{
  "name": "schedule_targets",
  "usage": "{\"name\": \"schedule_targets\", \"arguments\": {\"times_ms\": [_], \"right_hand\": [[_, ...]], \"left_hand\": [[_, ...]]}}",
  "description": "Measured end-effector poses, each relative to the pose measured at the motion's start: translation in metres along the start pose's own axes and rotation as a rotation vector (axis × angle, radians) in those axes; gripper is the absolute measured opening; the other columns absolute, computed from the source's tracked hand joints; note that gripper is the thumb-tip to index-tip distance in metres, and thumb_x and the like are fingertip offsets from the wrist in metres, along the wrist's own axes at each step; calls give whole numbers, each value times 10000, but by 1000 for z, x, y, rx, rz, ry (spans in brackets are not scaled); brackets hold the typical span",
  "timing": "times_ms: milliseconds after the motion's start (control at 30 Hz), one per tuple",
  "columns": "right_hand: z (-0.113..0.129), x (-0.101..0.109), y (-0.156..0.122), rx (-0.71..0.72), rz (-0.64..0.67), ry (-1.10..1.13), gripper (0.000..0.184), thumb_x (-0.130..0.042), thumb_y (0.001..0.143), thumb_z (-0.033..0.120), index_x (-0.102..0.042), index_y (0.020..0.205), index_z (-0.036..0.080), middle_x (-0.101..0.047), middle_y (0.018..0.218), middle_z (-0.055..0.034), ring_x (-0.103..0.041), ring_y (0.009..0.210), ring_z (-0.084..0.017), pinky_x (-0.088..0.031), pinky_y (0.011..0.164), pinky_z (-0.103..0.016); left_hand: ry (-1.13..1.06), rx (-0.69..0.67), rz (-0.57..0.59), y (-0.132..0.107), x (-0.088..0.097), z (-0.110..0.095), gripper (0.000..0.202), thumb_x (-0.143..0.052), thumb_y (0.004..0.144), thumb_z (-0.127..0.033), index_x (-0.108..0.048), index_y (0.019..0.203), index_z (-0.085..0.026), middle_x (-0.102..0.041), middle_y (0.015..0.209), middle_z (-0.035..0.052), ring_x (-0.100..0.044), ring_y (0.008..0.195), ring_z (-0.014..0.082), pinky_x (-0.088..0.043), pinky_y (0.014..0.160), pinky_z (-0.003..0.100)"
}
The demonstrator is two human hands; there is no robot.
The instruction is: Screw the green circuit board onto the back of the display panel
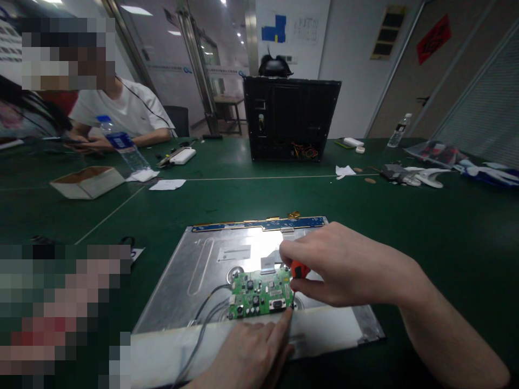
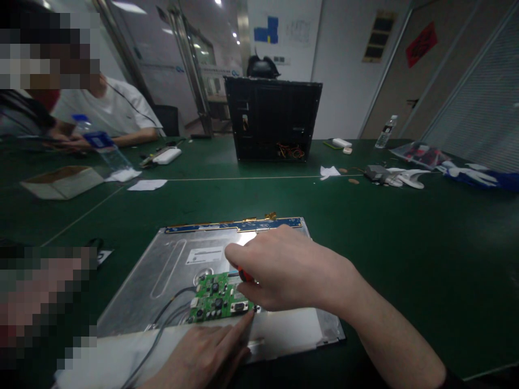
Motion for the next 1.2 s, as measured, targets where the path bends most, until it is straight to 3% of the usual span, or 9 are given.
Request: {"name": "schedule_targets", "arguments": {"times_ms": [400,633,800,933,1033,1200], "right_hand": [[13,-2,-4,49,-39,-51,56,-556,900,256,-539,885,205,-647,768,7,-518,628,-139,-266,541,-295],[18,-2,-7,56,-41,-59,94,-595,907,310,-587,890,218,-641,729,29,-515,591,-130,-247,519,-286],[22,-1,-7,71,-66,-78,163,-613,901,331,-603,795,209,-585,624,38,-444,525,-116,-211,498,-282],[20,0,-8,38,-33,-62,166,-633,888,338,-620,791,205,-604,644,33,-457,540,-114,-227,504,-279],[17,-1,-9,19,22,-20,176,-636,879,362,-612,828,195,-641,722,13,-512,599,-128,-270,516,-279],[18,-2,-11,56,43,-1,61,-622,840,217,-568,846,189,-656,814,2,-538,664,-135,-309,531,-277]], "left_hand": [[-70,15,5,-1,2,-1,388,-443,893,-129,-442,1279,-85,-736,828,104,-689,599,222,-473,476,277],[-83,21,31,2,2,0,425,-469,913,-148,-357,1320,-102,-736,856,85,-679,580,208,-448,469,270],[-68,33,12,2,5,0,342,-444,923,-140,-387,1260,-125,-717,805,55,-649,538,186,-412,451,255],[-63,35,29,2,4,-1,227,-428,943,-154,-445,1170,-136,-703,782,51,-650,552,187,-421,464,253],[-72,25,16,2,5,-1,305,-417,949,-157,-413,1252,-116,-714,806,64,-651,546,186,-420,450,249],[-73,-1,5,1,8,-2,390,-406,947,-151,-377,1329,-79,-734,858,106,-689,597,218,-472,469,274]]}}
Point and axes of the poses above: each hand's wrist, its own y-axis towards the middle knuckle, its own x-axis out of the back of the hand, z = x × y, the point moved 8 cm from there along y, towards the middle knuckle
